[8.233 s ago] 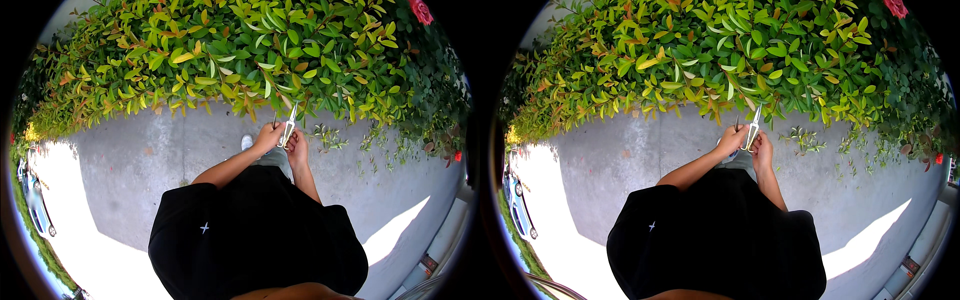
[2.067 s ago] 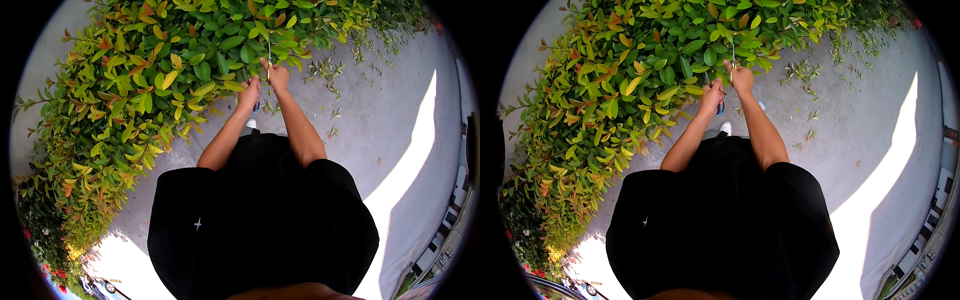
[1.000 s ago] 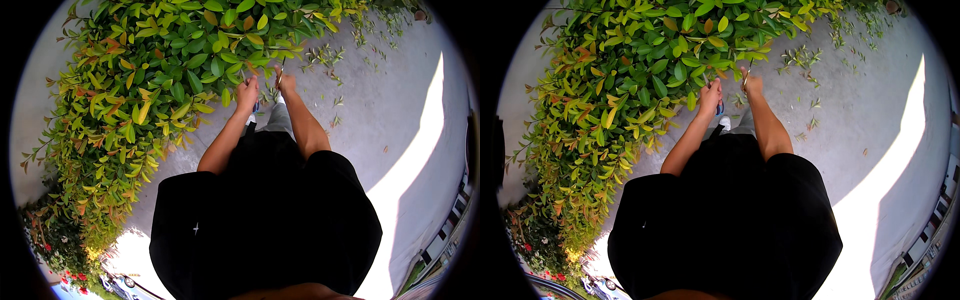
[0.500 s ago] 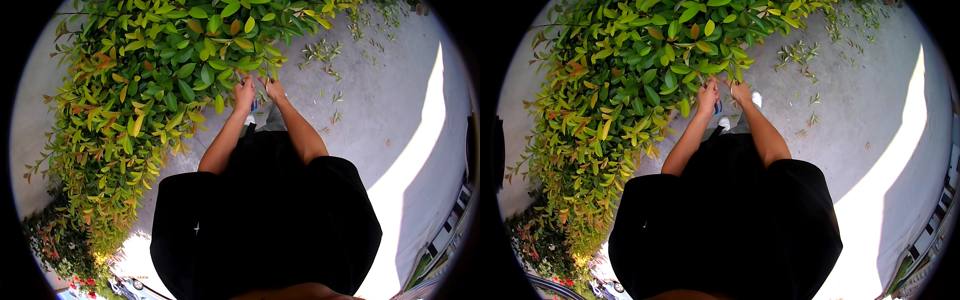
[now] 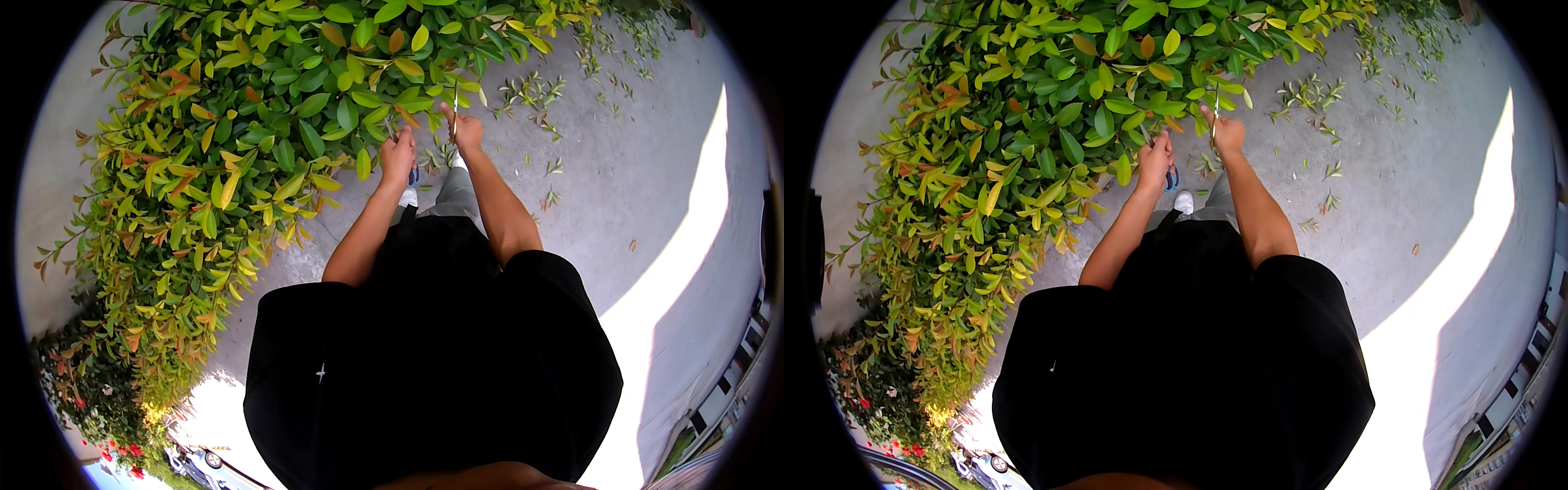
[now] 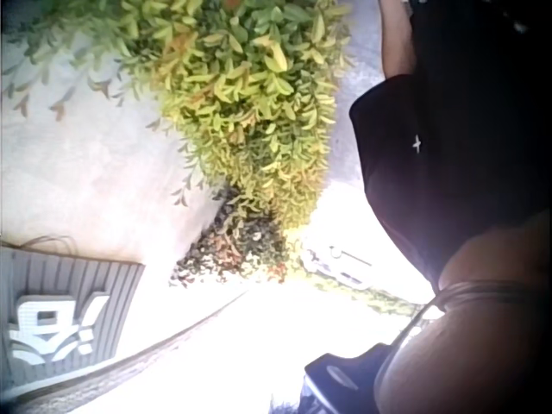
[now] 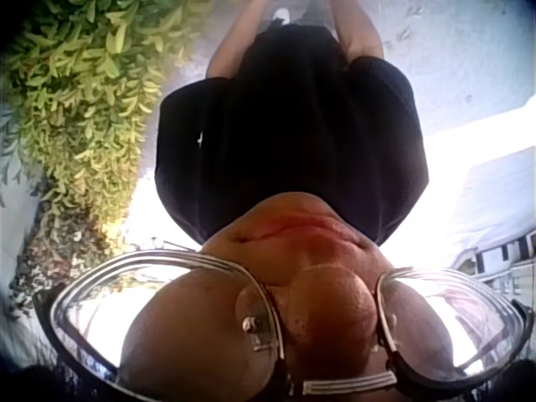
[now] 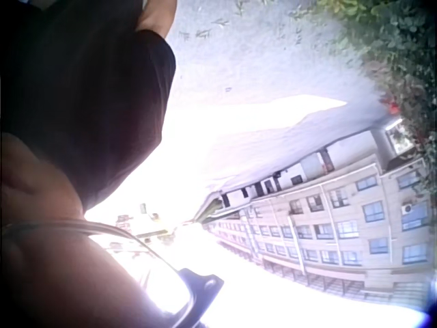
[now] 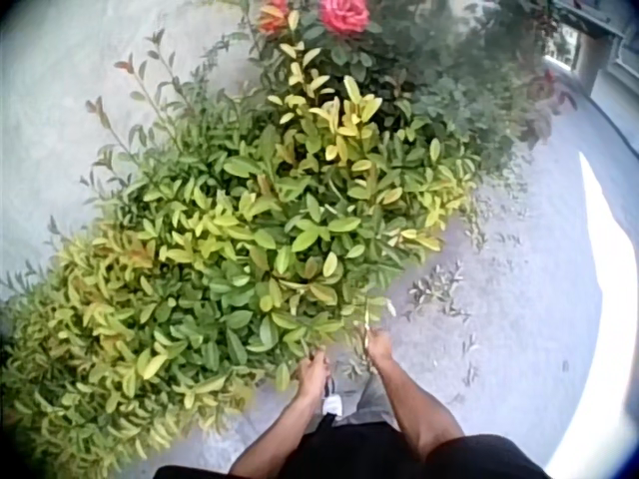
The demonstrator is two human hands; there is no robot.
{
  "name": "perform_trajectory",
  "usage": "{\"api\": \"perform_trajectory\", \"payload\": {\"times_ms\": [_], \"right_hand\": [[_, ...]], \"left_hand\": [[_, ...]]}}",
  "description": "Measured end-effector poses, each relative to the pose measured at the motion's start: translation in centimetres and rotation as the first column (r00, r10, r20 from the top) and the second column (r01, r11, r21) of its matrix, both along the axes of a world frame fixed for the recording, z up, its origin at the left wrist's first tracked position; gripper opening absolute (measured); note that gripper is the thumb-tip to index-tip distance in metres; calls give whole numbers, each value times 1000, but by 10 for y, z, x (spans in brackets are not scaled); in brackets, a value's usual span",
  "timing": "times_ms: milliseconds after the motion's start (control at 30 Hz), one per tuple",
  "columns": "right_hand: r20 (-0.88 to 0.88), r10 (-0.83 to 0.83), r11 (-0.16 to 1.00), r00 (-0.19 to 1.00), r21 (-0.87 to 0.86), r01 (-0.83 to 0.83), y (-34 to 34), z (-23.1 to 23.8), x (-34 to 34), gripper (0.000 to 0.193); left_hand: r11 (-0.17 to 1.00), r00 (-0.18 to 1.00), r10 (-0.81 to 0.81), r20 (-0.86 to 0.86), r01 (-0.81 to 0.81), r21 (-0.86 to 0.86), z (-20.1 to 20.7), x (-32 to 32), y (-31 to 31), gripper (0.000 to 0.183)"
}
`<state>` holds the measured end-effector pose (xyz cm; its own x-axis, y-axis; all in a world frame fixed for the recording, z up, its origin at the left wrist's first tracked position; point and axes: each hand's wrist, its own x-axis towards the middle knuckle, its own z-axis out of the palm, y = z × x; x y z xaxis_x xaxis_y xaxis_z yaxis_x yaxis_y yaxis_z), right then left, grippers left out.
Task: The person trims leaves and stems from a hedge using scissors, occasionally picking off small branches by hand.
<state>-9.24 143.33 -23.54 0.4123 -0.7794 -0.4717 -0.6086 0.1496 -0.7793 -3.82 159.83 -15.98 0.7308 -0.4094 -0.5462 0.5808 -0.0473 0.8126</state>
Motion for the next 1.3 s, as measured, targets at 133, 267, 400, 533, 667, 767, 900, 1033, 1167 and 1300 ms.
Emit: {"api": "perform_trajectory", "payload": {"times_ms": [133,267,400,533,667,767,900,1033,1167,1300], "right_hand": [[159,-3,974,987,223,-33,24,22,-16,62],[83,30,975,996,216,-47,32,-6,-30,65],[24,90,936,996,339,-93,33,-22,-33,61],[155,95,822,983,545,-165,34,-22,-25,63],[247,90,728,965,645,-233,31,-29,-16,68],[243,-39,648,969,745,-161,30,-28,-9,71],[195,-74,636,978,765,-104,19,-26,3,64],[256,-122,616,959,777,-129,9,-26,16,64],[264,-140,694,954,713,-95,1,-28,27,57],[245,-88,750,966,655,-98,5,-18,20,54]], "left_hand": [[1000,1000,-16,-16,16,-22,-3,-3,4,38],[999,1000,-30,-8,30,-31,-3,-5,3,38],[1000,1000,-23,-15,23,-13,-6,-5,7,38],[1000,1000,0,-23,0,2,-5,-4,9,38],[1000,1000,11,-28,-11,-8,-5,-2,10,38],[1000,1000,18,-23,-18,-6,-6,0,13,37],[1000,999,20,-26,-20,18,-5,1,16,37],[999,999,-31,-36,32,42,-4,4,19,36],[996,998,-43,-34,45,73,-3,6,19,37],[997,1000,-5,-30,7,80,-7,6,20,38]]}}
